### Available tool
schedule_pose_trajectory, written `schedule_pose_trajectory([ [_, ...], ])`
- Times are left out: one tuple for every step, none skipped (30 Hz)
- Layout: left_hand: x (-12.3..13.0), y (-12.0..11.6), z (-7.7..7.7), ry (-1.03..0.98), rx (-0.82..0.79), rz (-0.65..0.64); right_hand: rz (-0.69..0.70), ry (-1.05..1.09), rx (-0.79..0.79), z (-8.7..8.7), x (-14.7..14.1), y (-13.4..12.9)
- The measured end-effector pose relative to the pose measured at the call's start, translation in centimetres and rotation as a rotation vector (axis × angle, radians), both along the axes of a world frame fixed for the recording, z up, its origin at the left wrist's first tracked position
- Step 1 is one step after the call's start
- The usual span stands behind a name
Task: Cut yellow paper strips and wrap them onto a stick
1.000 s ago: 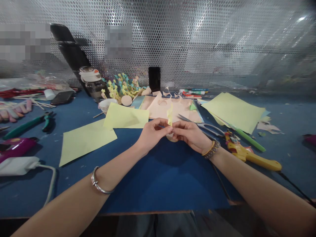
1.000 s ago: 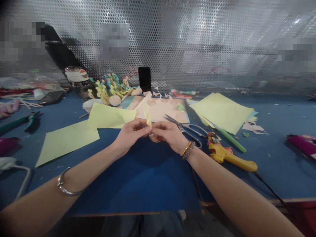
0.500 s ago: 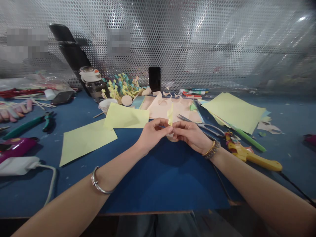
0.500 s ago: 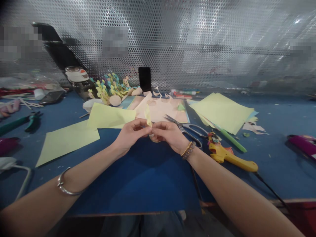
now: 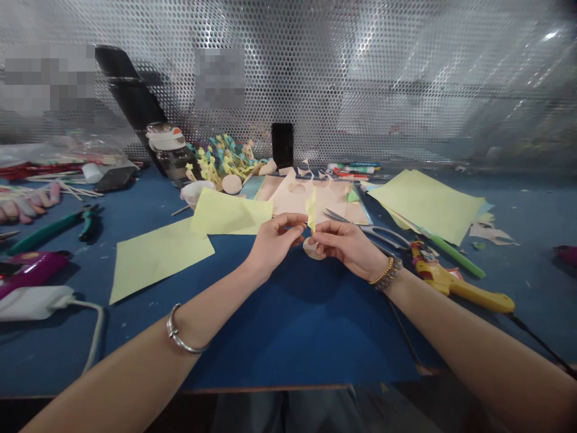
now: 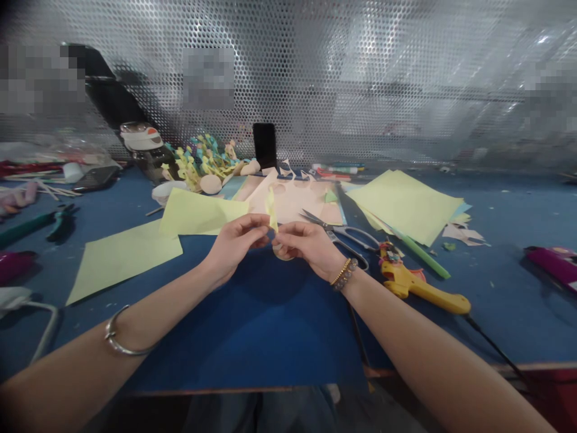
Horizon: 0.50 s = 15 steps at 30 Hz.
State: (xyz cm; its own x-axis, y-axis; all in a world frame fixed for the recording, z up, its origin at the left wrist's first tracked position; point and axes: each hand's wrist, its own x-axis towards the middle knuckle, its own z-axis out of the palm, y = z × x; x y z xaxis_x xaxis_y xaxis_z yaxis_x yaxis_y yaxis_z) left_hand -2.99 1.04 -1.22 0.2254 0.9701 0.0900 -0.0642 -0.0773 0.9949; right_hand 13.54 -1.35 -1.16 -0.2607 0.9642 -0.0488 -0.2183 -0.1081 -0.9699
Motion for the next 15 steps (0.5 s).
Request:
schedule_pose_trajectory([
  [-0.06, 0.04, 0.01, -0.012, -0.013, -0.002, -0.003, -0.002, -0.004, 0.02, 0.01, -0.01],
  [-0.11, 0.06, 0.05, -0.022, -0.022, -0.003, -0.007, -0.004, -0.007, 0.03, 0.02, -0.01],
  [-0.15, 0.05, 0.11, -0.031, -0.025, -0.003, -0.010, -0.005, -0.011, 0.03, 0.03, -0.01],
  [-0.17, 0.04, 0.19, -0.039, -0.022, 0.001, -0.011, -0.005, -0.014, 0.02, 0.03, 0.00],
  [-0.17, 0.00, 0.28, -0.050, -0.015, 0.005, -0.010, -0.002, -0.015, 0.00, 0.04, 0.02],
  [-0.16, -0.05, 0.37, -0.062, -0.008, 0.007, -0.007, 0.000, -0.014, -0.03, 0.04, 0.04],
  [-0.13, -0.11, 0.45, -0.076, -0.002, 0.010, -0.003, 0.002, -0.011, -0.06, 0.04, 0.06],
  [-0.10, -0.17, 0.52, -0.089, 0.002, 0.011, 0.002, 0.002, -0.006, -0.10, 0.04, 0.07],
  [-0.06, -0.25, 0.58, -0.098, 0.003, 0.012, 0.007, 0.002, 0.000, -0.13, 0.04, 0.09],
  [-0.01, -0.31, 0.62, -0.104, 0.005, 0.011, 0.013, 0.000, 0.006, -0.16, 0.04, 0.10],
  [0.03, -0.37, 0.63, -0.107, 0.008, 0.007, 0.019, -0.005, 0.011, -0.18, 0.03, 0.10],
  [0.06, -0.42, 0.63, -0.106, 0.017, -0.001, 0.024, -0.012, 0.013, -0.19, 0.03, 0.09],
  [0.09, -0.44, 0.62, -0.105, 0.030, -0.013, 0.028, -0.021, 0.014, -0.19, 0.03, 0.08],
  [0.10, -0.43, 0.59, -0.105, 0.048, -0.028, 0.032, -0.032, 0.014, -0.17, 0.04, 0.06],
  [0.11, -0.40, 0.55, -0.106, 0.067, -0.041, 0.034, -0.045, 0.014, -0.15, 0.04, 0.04],
])
